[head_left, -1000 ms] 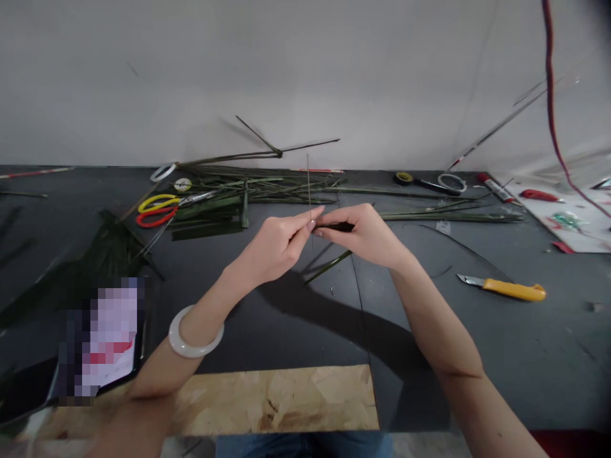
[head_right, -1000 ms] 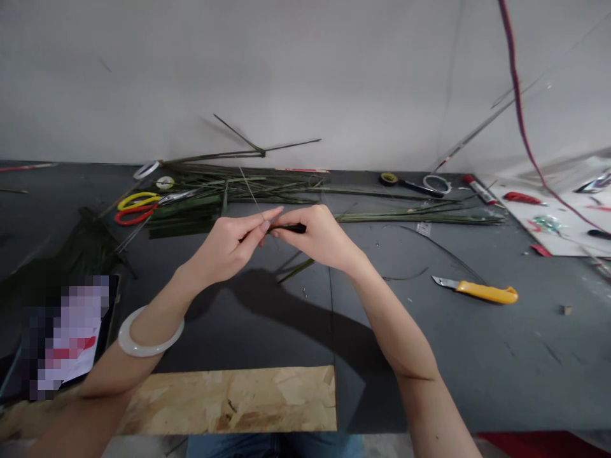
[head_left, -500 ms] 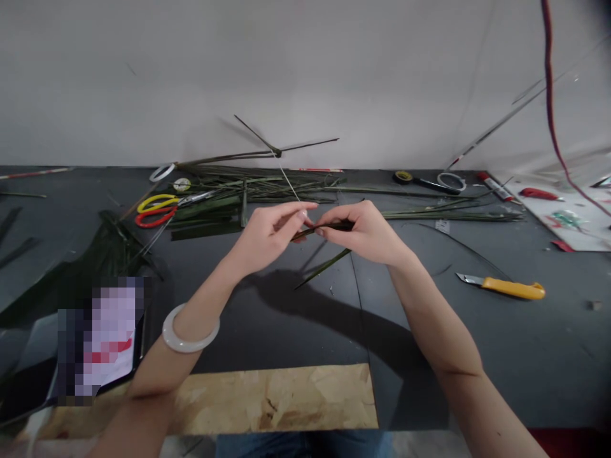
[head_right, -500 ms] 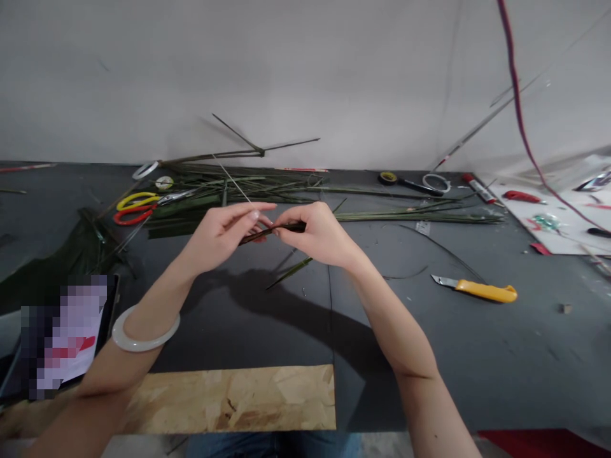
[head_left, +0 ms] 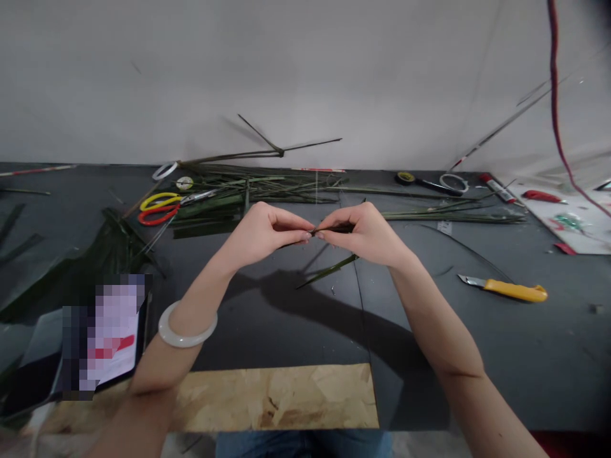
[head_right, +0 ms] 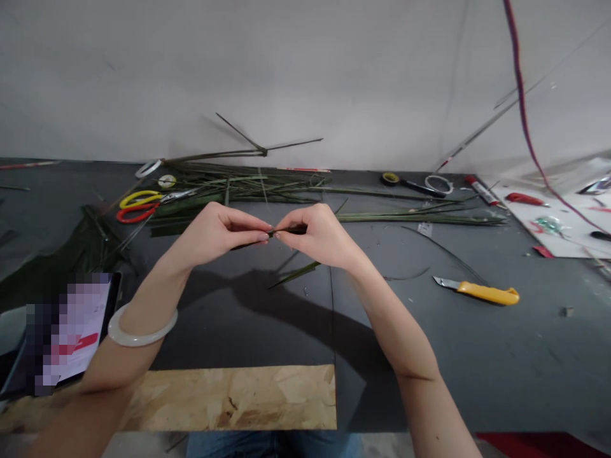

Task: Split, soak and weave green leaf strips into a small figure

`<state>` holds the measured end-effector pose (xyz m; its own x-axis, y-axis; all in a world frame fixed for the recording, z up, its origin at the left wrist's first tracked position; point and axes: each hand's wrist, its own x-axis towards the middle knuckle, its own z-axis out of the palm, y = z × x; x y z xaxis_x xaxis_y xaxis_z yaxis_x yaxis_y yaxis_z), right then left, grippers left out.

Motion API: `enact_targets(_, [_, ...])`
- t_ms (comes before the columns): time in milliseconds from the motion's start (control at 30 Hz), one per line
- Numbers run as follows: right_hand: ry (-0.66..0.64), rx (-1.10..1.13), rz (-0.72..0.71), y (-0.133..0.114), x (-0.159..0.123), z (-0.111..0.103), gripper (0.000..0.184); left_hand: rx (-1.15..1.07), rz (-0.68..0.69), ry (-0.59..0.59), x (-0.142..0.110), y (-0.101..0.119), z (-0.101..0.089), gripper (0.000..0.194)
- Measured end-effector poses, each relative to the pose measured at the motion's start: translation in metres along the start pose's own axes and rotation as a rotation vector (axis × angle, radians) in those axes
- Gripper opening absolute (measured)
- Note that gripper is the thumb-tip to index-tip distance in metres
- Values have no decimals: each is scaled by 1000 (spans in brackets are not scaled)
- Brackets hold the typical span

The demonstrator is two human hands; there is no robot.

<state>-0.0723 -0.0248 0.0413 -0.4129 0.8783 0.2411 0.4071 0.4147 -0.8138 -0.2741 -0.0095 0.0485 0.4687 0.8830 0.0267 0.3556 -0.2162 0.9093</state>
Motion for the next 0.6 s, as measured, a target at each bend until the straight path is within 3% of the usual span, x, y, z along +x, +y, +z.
enact_targets(333, [-12,-83,-11,1,1,0,15,15,63,-17,0,-4,6,26])
enact_targets(600, [-39,-261,-49,-6,-2,-1,16,-51,-18,-30,5,-9,11,27])
